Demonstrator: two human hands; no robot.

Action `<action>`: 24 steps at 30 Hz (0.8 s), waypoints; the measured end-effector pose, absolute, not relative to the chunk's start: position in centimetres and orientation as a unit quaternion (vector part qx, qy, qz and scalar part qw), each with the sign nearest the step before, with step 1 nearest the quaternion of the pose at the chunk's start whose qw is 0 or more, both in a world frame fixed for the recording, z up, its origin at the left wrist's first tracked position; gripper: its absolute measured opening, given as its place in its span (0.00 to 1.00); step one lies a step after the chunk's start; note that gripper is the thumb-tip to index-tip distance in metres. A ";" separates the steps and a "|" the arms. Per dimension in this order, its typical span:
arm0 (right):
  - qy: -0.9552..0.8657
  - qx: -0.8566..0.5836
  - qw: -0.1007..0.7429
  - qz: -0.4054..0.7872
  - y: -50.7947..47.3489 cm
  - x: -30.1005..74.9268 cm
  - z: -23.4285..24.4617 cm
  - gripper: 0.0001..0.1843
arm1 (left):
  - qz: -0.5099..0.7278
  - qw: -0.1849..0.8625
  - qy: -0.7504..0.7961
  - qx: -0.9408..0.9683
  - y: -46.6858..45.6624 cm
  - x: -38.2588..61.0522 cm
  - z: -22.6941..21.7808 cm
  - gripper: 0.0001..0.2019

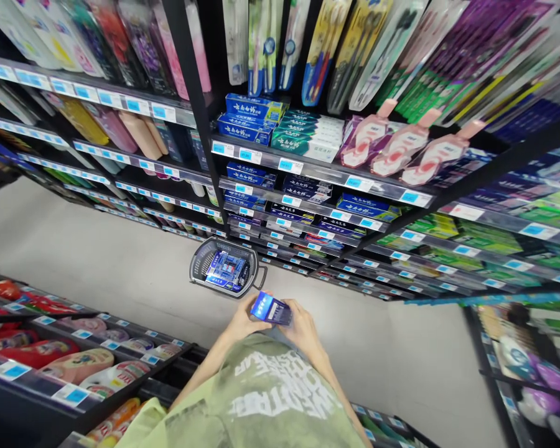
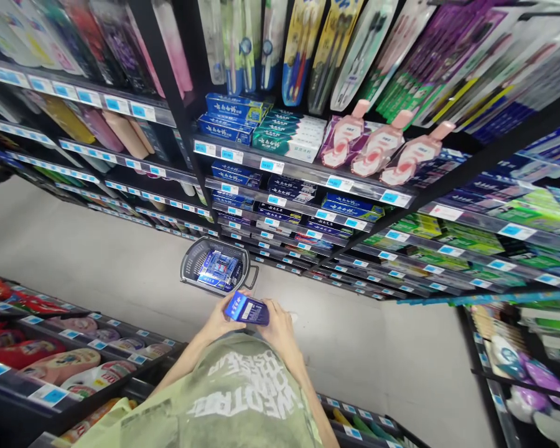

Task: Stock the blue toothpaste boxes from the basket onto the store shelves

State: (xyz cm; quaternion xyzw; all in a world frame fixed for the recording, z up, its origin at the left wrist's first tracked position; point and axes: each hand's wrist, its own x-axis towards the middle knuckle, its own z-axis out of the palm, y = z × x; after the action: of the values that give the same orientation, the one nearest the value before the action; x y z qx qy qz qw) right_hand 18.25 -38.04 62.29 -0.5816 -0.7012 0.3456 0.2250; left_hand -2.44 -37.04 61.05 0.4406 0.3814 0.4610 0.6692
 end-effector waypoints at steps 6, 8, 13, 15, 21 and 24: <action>-0.431 -0.564 0.426 0.561 -39.4 18.4 61.3 0.26 | 0.384 0.663 0.386 0.515 -36.2 -3.6 60.1 0.43; -0.366 -0.558 0.443 0.599 -39.7 18.2 60.7 0.24 | 0.358 0.663 0.404 0.518 -36.2 -3.7 59.6 0.46; -0.359 -0.484 0.505 0.618 -39.3 17.4 60.4 0.30 | 0.407 0.694 0.438 0.402 -36.7 -3.5 59.0 0.37; -0.366 -0.459 0.515 0.625 -39.1 17.3 60.8 0.33 | 0.432 0.698 0.433 0.374 -36.9 -3.8 59.3 0.41; -0.383 -0.438 0.486 0.652 -39.1 17.6 61.7 0.40 | 0.453 0.688 0.411 0.391 -36.9 -4.7 60.2 0.27; -0.330 -0.441 0.497 0.670 -39.4 17.8 61.0 0.41 | 0.470 0.670 0.461 0.342 -36.7 -4.9 60.3 0.23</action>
State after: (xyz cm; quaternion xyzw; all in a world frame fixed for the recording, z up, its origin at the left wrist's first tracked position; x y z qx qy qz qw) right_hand 17.85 -39.43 61.04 -0.4413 -0.3304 0.6702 0.4969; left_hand -4.85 -36.72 60.32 0.3420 0.4612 0.4702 0.6703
